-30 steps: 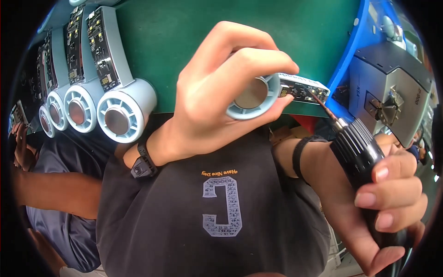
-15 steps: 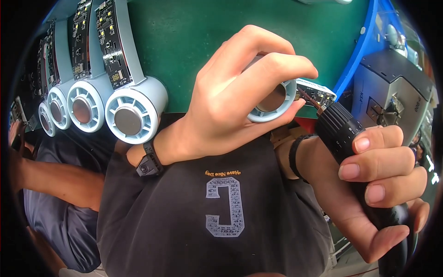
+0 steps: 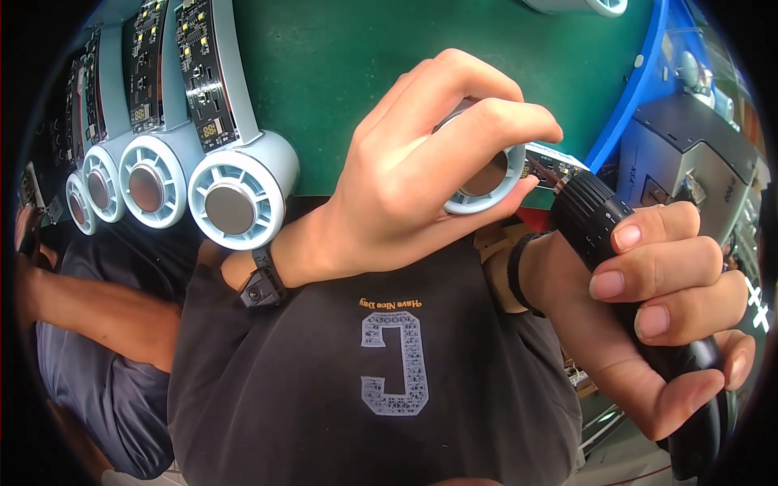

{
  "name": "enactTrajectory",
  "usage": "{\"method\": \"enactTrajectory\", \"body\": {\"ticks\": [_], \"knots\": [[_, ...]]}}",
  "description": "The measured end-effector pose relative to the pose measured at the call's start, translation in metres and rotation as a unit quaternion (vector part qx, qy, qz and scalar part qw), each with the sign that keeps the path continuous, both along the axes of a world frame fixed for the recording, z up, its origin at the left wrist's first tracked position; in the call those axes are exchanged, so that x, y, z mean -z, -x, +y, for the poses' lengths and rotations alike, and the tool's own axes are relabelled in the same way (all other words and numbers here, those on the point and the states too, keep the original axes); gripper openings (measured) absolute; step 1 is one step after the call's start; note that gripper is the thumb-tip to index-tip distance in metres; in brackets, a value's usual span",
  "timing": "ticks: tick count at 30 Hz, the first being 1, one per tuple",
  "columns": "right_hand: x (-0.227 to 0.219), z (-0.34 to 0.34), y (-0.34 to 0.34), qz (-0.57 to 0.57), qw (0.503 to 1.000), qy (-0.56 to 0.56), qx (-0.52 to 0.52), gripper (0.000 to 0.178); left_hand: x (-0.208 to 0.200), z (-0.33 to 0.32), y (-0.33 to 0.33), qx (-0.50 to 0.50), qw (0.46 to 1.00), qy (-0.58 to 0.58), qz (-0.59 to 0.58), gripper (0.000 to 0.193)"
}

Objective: Assemble small electronic components onto a circuit board using an electric screwdriver.

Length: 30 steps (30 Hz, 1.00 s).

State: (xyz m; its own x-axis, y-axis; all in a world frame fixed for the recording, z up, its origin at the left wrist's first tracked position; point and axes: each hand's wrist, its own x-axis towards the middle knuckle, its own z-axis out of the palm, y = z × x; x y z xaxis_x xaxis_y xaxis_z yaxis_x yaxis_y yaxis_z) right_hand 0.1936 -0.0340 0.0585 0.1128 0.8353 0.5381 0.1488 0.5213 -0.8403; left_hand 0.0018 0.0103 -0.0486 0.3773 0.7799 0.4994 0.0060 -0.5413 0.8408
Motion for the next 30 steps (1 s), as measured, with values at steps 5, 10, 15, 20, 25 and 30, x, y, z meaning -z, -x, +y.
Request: {"method": "enactTrajectory", "body": {"ticks": [5, 10, 15, 20, 25, 30], "knots": [[0.003, -0.007, 0.027, 0.013, 0.997, -0.032, 0.071, 0.034, -0.002, 0.004, 0.000, 0.022, 1.000, -0.005, -0.003, 0.056], [-0.019, -0.035, -0.026, 0.060, 0.953, -0.171, 0.243, 0.029, -0.013, -0.003, 0.001, 0.019, 0.998, 0.019, 0.057, 0.064], [-0.036, -0.026, -0.098, -0.066, 0.893, -0.163, 0.415, 0.028, -0.018, -0.007, -0.007, -0.021, 0.998, 0.015, 0.057, 0.061], [-0.036, -0.036, -0.103, -0.002, 0.930, -0.121, 0.347, 0.030, -0.014, -0.008, -0.008, -0.014, 0.997, -0.004, 0.070, 0.064], [-0.034, -0.023, -0.085, 0.049, 0.941, -0.128, 0.308, 0.030, -0.016, -0.007, -0.007, -0.022, 0.997, -0.016, 0.078, 0.065], [-0.031, -0.002, -0.055, 0.112, 0.954, -0.124, 0.248, 0.031, -0.021, -0.007, 0.004, -0.005, 0.994, -0.001, 0.109, 0.069]]}}
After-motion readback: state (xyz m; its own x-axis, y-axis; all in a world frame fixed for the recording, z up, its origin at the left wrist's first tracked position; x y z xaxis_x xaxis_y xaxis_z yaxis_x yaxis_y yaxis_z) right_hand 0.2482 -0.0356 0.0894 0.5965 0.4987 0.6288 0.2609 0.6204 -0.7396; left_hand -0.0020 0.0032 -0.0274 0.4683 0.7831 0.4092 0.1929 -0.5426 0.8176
